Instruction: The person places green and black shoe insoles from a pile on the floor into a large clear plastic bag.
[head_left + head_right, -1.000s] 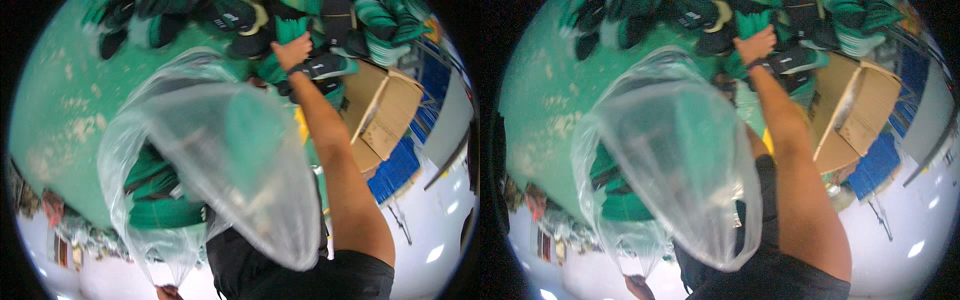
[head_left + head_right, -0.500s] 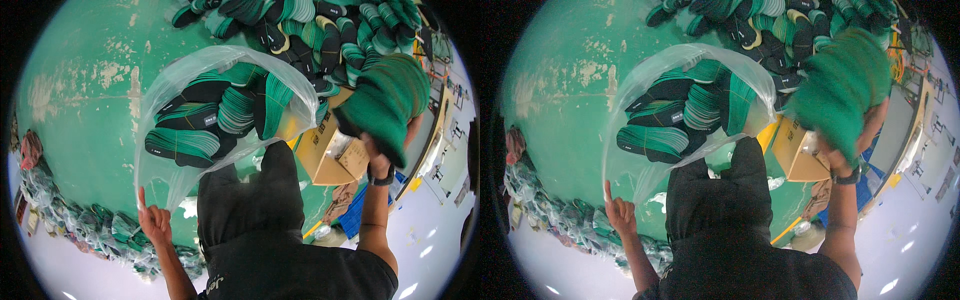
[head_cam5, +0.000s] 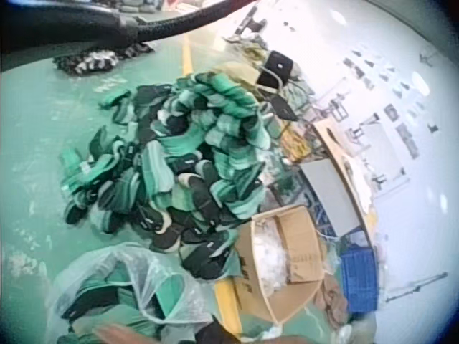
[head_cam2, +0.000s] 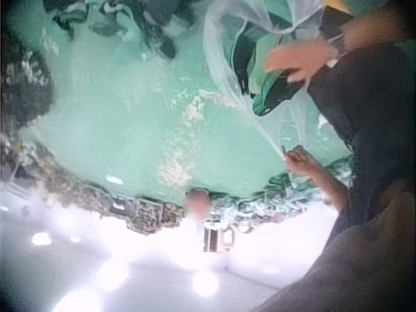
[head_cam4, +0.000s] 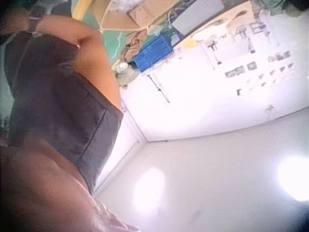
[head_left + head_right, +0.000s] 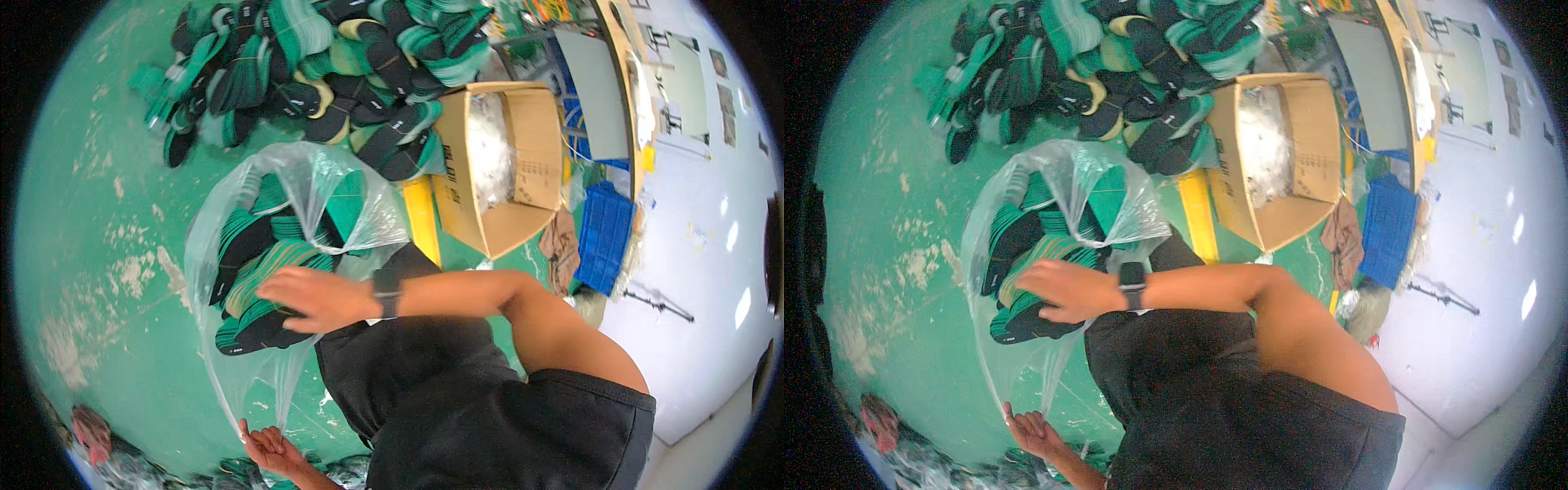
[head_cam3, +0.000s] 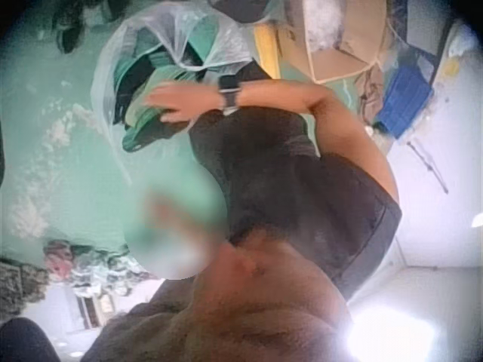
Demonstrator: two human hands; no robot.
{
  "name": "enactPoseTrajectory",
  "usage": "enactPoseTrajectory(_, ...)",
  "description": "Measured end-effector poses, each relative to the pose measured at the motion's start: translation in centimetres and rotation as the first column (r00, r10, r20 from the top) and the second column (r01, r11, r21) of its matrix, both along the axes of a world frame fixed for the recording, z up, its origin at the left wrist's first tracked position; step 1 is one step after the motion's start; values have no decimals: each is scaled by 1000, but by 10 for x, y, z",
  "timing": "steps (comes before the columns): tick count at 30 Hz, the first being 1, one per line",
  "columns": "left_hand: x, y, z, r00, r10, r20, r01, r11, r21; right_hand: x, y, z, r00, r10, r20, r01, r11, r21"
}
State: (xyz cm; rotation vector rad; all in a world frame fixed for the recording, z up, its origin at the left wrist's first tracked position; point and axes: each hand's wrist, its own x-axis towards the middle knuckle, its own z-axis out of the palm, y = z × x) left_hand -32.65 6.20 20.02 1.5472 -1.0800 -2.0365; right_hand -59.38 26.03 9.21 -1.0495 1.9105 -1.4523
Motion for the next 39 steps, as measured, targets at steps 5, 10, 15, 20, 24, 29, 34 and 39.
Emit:
enactPoseTrajectory(5,3,-16,-13,977,-109,184,116,993,-28,-44,144,-25,591,-756,282,733,649,203)
enactPoseTrajectory(10,21,-34,-19,825,-232,515,264,964,10,-57,250,-230,277,-952,131,757,300,580)
enactPoseTrajectory(15,-11,-14,-13,-26,-384,923,931,326,162,-69,302,-411,433,-900,-52,516,200,833)
enactPoseTrajectory(20,-85,14,-35,226,-586,778,693,658,295,-130,321,-525,-61,-994,90,885,-12,466)
enactPoseTrajectory(24,-118,37,-33,129,-554,823,668,661,341,-172,312,-550,-420,-904,-80,726,-388,568)
enactPoseTrajectory(29,-111,8,-38,125,-725,677,863,416,286,-184,332,-561,-478,-857,-191,569,-468,676)
enactPoseTrajectory(34,-129,31,-52,280,-536,796,546,771,327,-156,328,-531,-377,-925,46,775,-288,563)
enactPoseTrajectory(39,-124,25,-52,183,-598,781,673,655,344,-160,294,-513,-219,-973,-71,856,-227,465)
